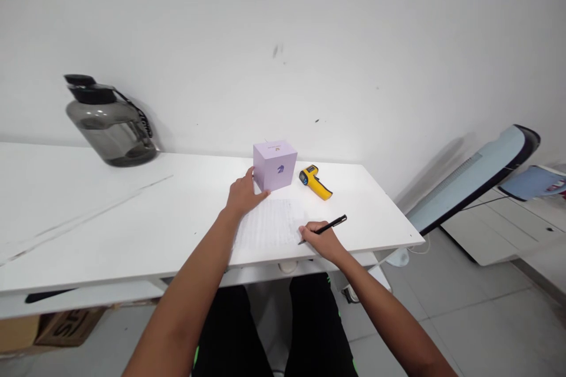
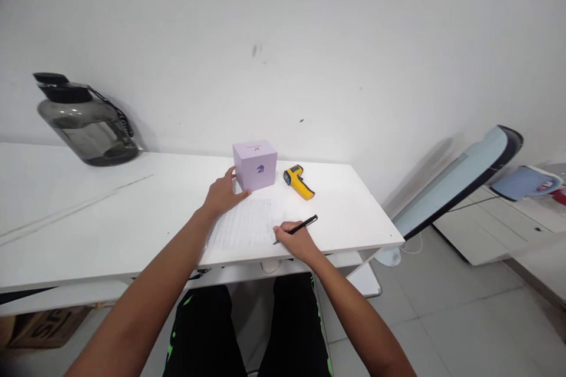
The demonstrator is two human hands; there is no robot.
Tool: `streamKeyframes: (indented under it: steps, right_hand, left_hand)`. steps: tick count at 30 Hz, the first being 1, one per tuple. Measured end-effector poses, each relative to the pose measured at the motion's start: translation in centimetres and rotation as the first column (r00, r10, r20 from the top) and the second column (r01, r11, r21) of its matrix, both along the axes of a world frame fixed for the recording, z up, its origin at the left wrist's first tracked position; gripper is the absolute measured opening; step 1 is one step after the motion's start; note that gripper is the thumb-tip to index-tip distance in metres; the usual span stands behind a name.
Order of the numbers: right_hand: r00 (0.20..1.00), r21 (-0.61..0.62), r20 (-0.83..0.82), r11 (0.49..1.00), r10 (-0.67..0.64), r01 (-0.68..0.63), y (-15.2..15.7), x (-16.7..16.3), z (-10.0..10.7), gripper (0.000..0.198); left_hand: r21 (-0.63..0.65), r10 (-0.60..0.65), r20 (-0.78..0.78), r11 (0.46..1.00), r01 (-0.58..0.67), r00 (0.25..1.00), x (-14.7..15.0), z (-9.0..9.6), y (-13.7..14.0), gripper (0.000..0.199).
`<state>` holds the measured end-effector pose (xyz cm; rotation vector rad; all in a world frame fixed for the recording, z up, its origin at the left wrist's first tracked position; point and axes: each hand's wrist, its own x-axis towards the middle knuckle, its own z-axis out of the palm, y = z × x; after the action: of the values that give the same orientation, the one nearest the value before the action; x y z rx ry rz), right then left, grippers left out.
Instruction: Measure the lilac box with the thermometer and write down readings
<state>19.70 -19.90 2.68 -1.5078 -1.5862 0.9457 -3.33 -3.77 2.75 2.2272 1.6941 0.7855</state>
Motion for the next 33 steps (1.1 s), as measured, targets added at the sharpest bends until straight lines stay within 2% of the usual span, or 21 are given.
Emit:
streamKeyframes:
  steps: [7,13,33]
  right_hand:
    - [0.999,-0.036,-0.018,0.998,0.045,-0.046,-0.03,0.04,0.13,0.034]
    - [0.997,-0.009,-0.056,0.999,-0.048,0.048,-0.01,0.27,-0.13,0.035]
    - [1.000,0.031,0.008,0.999,-0.023,0.023,-0.03,0.23,-0.55,0.040]
  left_hand:
    - [-0.012,0.007,0.006,1.000,-0.007,1.000,0.01,0.03,0.02,0.097]
    - [-0.015,0.003,0.008,1.000,-0.003,1.000,0.01,-0.08,0.11,0.098]
    - [-0.002,0.003,0.014,1.000,-0.003,1.000,-0.05,-0.22,0.14,0.095]
